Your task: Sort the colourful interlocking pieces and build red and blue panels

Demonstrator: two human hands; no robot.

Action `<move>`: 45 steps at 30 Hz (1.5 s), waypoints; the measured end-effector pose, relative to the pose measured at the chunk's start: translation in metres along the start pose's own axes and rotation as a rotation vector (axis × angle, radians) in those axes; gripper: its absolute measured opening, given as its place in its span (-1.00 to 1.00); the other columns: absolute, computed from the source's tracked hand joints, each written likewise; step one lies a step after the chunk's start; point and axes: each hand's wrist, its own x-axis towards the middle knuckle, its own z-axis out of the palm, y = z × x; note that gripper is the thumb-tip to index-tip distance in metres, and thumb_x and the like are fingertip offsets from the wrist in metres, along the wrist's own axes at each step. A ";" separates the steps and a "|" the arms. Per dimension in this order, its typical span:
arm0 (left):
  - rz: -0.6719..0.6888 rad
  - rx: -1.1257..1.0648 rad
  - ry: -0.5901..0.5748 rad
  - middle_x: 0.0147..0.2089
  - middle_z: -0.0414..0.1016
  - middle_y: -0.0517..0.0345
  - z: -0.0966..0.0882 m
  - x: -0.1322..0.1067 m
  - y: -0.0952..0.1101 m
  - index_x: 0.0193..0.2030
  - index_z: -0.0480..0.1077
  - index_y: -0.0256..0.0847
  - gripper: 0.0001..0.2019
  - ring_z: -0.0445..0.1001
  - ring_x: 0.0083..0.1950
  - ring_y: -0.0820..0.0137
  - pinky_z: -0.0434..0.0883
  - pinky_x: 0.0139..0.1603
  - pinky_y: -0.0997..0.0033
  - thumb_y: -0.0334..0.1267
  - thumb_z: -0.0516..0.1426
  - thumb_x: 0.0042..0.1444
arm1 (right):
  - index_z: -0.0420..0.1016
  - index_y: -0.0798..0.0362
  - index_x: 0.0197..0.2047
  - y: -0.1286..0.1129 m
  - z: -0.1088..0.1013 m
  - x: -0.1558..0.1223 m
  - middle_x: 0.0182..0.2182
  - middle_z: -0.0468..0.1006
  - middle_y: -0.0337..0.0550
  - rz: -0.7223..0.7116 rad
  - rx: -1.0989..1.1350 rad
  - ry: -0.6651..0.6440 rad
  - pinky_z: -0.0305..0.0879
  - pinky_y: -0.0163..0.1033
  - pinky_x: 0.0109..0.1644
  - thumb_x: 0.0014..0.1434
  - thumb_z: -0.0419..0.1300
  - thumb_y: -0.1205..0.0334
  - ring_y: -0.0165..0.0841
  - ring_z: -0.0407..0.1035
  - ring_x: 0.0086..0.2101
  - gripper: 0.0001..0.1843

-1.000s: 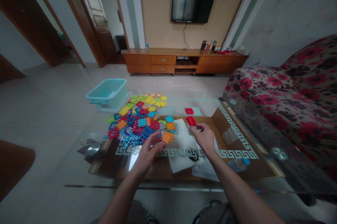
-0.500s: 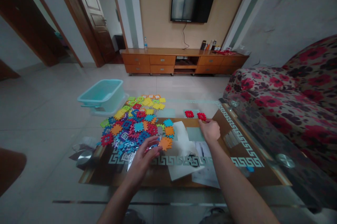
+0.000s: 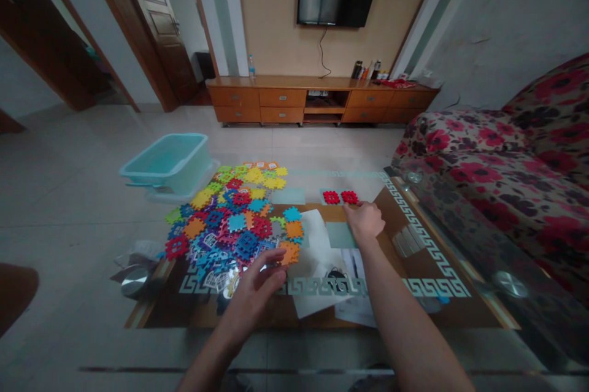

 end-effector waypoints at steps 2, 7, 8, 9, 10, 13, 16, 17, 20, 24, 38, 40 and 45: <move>0.006 -0.017 0.004 0.22 0.41 -0.09 0.002 0.000 0.000 0.09 0.43 -0.12 -0.51 0.44 0.20 0.04 0.35 0.19 0.07 0.05 0.24 0.07 | 0.62 0.11 -0.10 -0.002 0.001 0.000 -0.13 0.56 0.19 0.002 -0.005 -0.012 0.30 0.07 -0.04 0.08 0.20 -0.09 0.03 0.44 -0.08 -0.51; 0.014 -0.023 0.030 0.20 0.43 -0.09 0.001 -0.001 0.001 0.08 0.44 -0.13 -0.51 0.45 0.18 0.05 0.37 0.18 0.10 0.06 0.24 0.06 | 0.59 0.13 -0.08 -0.003 0.002 0.001 -0.10 0.53 0.22 0.015 0.002 -0.013 0.26 0.08 0.00 0.09 0.21 -0.10 0.04 0.41 -0.03 -0.50; 0.015 -0.017 0.025 0.20 0.43 -0.10 0.000 -0.001 0.001 0.08 0.44 -0.13 -0.50 0.45 0.18 0.05 0.37 0.18 0.09 0.06 0.24 0.06 | 0.59 0.13 -0.08 -0.003 0.002 0.001 -0.10 0.53 0.22 0.018 0.004 -0.011 0.26 0.09 0.01 0.09 0.21 -0.10 0.04 0.40 -0.03 -0.50; 0.015 -0.011 0.018 0.21 0.43 -0.10 -0.001 -0.001 0.001 0.08 0.44 -0.13 -0.50 0.44 0.19 0.04 0.37 0.18 0.09 0.07 0.24 0.06 | 0.59 0.12 -0.08 -0.002 0.003 0.001 -0.09 0.53 0.21 0.020 0.008 -0.010 0.25 0.08 0.01 0.09 0.21 -0.10 0.03 0.39 -0.02 -0.50; 0.014 -0.003 0.010 0.21 0.42 -0.10 -0.003 0.000 0.001 0.09 0.44 -0.13 -0.50 0.44 0.19 0.04 0.36 0.19 0.08 0.08 0.24 0.06 | 0.58 0.12 -0.08 -0.002 0.003 0.001 -0.09 0.53 0.21 0.021 0.013 -0.009 0.25 0.08 0.01 0.08 0.21 -0.11 0.03 0.39 -0.02 -0.49; 0.014 0.013 -0.008 0.22 0.41 -0.10 -0.006 0.001 0.000 0.10 0.43 -0.12 -0.50 0.43 0.20 0.03 0.36 0.20 0.07 0.08 0.23 0.08 | 0.58 0.13 -0.09 -0.001 0.003 0.000 -0.09 0.53 0.20 0.021 0.024 0.001 0.25 0.07 0.01 0.08 0.22 -0.12 0.03 0.39 -0.04 -0.49; 0.021 0.011 -0.012 0.22 0.41 -0.10 -0.007 0.001 -0.001 0.11 0.43 -0.13 -0.50 0.43 0.20 0.03 0.36 0.20 0.07 0.07 0.23 0.08 | 0.56 0.14 -0.09 0.000 0.005 0.000 -0.09 0.52 0.21 0.019 0.025 0.016 0.24 0.08 0.01 0.07 0.22 -0.13 0.05 0.39 -0.04 -0.47; 0.021 0.009 -0.011 0.22 0.41 -0.10 -0.007 0.002 -0.001 0.11 0.43 -0.13 -0.49 0.43 0.20 0.04 0.36 0.19 0.07 0.07 0.23 0.08 | 0.56 0.15 -0.08 0.000 0.005 0.000 -0.09 0.52 0.21 0.017 0.026 0.018 0.23 0.08 0.01 0.07 0.22 -0.14 0.05 0.38 -0.03 -0.46; 0.018 0.005 -0.003 0.21 0.42 -0.11 -0.006 0.001 -0.001 0.10 0.44 -0.14 -0.49 0.44 0.19 0.04 0.38 0.17 0.09 0.07 0.24 0.06 | 0.54 0.16 -0.07 0.001 0.008 0.000 -0.08 0.51 0.22 0.013 0.023 0.023 0.22 0.07 0.02 0.06 0.24 -0.14 0.06 0.37 -0.02 -0.44; 0.039 -0.008 0.028 0.18 0.45 -0.09 -0.004 -0.001 -0.001 0.07 0.45 -0.12 -0.52 0.47 0.16 0.05 0.38 0.17 0.08 0.05 0.25 0.06 | 0.55 0.14 -0.09 0.001 0.008 0.000 -0.08 0.52 0.20 0.010 0.017 0.026 0.22 0.05 0.01 0.06 0.23 -0.15 0.03 0.36 -0.02 -0.46; 0.006 0.038 0.000 0.17 0.47 -0.07 -0.003 -0.004 0.003 0.10 0.44 -0.08 -0.56 0.43 0.21 0.05 0.40 0.15 0.10 0.00 0.23 0.10 | 0.57 0.13 -0.10 -0.001 0.007 0.002 -0.09 0.52 0.20 0.021 0.011 0.026 0.23 0.06 -0.01 0.04 0.24 -0.13 0.05 0.37 -0.03 -0.47; 0.002 0.049 -0.020 0.21 0.44 -0.07 -0.003 -0.004 0.003 0.12 0.42 -0.09 -0.55 0.41 0.23 0.06 0.39 0.16 0.11 0.00 0.22 0.12 | 0.57 0.13 -0.10 0.000 0.008 0.002 -0.08 0.52 0.20 0.020 0.013 0.023 0.24 0.07 -0.01 0.03 0.25 -0.13 0.05 0.37 -0.03 -0.47; -0.001 0.071 -0.039 0.22 0.41 -0.09 -0.005 -0.003 0.001 0.15 0.38 -0.11 -0.53 0.40 0.24 0.07 0.40 0.16 0.10 0.01 0.21 0.14 | 0.58 0.14 -0.09 0.000 0.010 0.003 -0.08 0.52 0.21 0.020 0.015 0.017 0.22 0.08 0.01 0.06 0.23 -0.13 0.05 0.37 -0.02 -0.47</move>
